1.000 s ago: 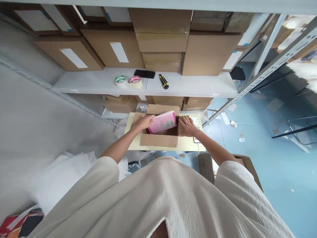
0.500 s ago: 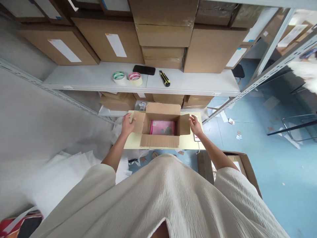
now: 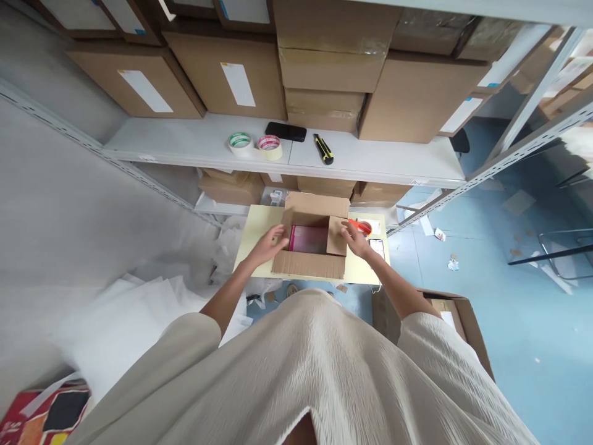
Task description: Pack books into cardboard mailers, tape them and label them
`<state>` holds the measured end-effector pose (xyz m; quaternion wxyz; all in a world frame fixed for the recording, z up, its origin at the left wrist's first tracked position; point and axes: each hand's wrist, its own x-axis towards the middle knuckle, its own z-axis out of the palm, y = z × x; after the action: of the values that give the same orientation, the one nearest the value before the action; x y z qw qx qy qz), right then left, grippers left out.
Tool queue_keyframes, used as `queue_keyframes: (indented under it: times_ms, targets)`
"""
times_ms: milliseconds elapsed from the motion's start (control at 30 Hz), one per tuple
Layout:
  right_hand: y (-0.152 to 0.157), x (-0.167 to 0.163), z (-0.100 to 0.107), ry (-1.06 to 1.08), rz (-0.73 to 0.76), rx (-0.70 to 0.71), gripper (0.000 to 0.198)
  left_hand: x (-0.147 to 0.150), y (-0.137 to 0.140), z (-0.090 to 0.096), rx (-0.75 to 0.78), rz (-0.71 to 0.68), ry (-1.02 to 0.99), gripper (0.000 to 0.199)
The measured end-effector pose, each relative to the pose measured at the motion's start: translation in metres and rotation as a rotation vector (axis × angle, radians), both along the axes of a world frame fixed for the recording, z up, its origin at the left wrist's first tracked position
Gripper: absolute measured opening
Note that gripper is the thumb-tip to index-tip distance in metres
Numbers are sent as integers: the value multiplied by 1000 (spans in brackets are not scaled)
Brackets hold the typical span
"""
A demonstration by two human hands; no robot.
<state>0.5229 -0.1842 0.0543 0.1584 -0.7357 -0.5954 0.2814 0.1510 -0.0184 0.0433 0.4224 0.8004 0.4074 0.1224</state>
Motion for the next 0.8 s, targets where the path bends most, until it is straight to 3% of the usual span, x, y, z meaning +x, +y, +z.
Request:
queue_keyframes:
  times_ms: [133, 233, 367, 567, 700, 800]
  targets:
    - [3, -5, 6, 20, -8, -58, 105, 7, -21, -5, 156, -399, 287, 123]
    - [2, -3, 7, 4, -2, -66, 100, 4, -31, -13, 253, -521, 402, 139]
    - [1, 0, 4, 70, -49, -37, 89, 2, -36, -12, 313, -582, 451, 133]
    - [6, 5, -6, 176, -150, 9, 81, 3, -26, 14, 224, -625, 483, 118]
    - [9, 10, -14, 219, -193, 19, 74, 5, -5, 32, 145, -574, 427, 89]
    - [12, 14, -19, 286, -208, 45, 70, 12, 9, 36, 199, -455, 353, 74]
